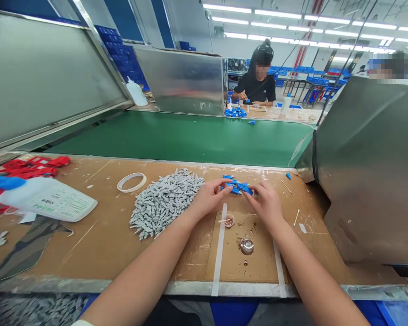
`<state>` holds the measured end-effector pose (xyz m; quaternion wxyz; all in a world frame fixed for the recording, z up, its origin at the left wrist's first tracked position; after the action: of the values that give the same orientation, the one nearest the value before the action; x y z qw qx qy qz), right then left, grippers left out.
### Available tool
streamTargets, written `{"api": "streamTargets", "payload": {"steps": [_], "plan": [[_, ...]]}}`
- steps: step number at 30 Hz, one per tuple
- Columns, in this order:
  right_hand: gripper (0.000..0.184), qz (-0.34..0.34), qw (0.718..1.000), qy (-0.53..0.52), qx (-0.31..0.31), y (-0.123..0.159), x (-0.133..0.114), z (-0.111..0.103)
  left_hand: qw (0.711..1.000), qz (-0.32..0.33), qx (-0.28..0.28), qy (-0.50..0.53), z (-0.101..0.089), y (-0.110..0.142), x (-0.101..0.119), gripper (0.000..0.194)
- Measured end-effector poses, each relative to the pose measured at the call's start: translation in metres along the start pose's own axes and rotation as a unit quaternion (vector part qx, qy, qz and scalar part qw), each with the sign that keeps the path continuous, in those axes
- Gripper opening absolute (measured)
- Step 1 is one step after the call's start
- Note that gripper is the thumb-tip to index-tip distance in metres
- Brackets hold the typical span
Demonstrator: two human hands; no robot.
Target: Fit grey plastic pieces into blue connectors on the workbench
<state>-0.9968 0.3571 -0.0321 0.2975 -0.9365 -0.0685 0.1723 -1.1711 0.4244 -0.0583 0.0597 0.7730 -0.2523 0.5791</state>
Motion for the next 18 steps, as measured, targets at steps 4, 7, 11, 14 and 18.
{"api": "streamTargets", "payload": {"steps": [4, 7, 11, 14, 18], "plan": [[0.020, -0.044, 0.988, -0.126, -0.074, -0.027, -0.055, 0.011, 0.982, -0.004, 0.003, 0.188, -0.010, 0.004, 0.009, 0.047], [0.027, -0.068, 0.967, -0.213, -0.126, -0.048, -0.087, 0.027, 0.944, 0.020, 0.152, 0.291, -0.057, 0.008, 0.010, 0.044], [0.009, -0.148, 0.938, -0.152, -0.276, -0.054, -0.117, 0.077, 0.880, 0.082, 0.321, 0.340, -0.116, 0.023, 0.013, 0.037], [0.011, -0.199, 0.908, -0.061, -0.363, -0.048, -0.129, 0.117, 0.868, 0.116, 0.331, 0.352, -0.127, 0.024, 0.016, 0.034], [0.004, -0.182, 0.907, -0.013, -0.380, -0.050, -0.134, 0.146, 0.876, 0.122, 0.326, 0.334, -0.122, 0.021, 0.010, 0.031]]}}
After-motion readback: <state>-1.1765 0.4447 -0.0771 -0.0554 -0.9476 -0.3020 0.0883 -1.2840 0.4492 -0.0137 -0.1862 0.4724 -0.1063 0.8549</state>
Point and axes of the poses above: each hand's wrist, its own y-axis away from the middle knuckle, its own z-axis out of the palm, x = y × z, the point moved 9 cm from there along -y, towards the middle knuckle, and after that the axes turned 14 degrees about y, right-handed, at the moved point
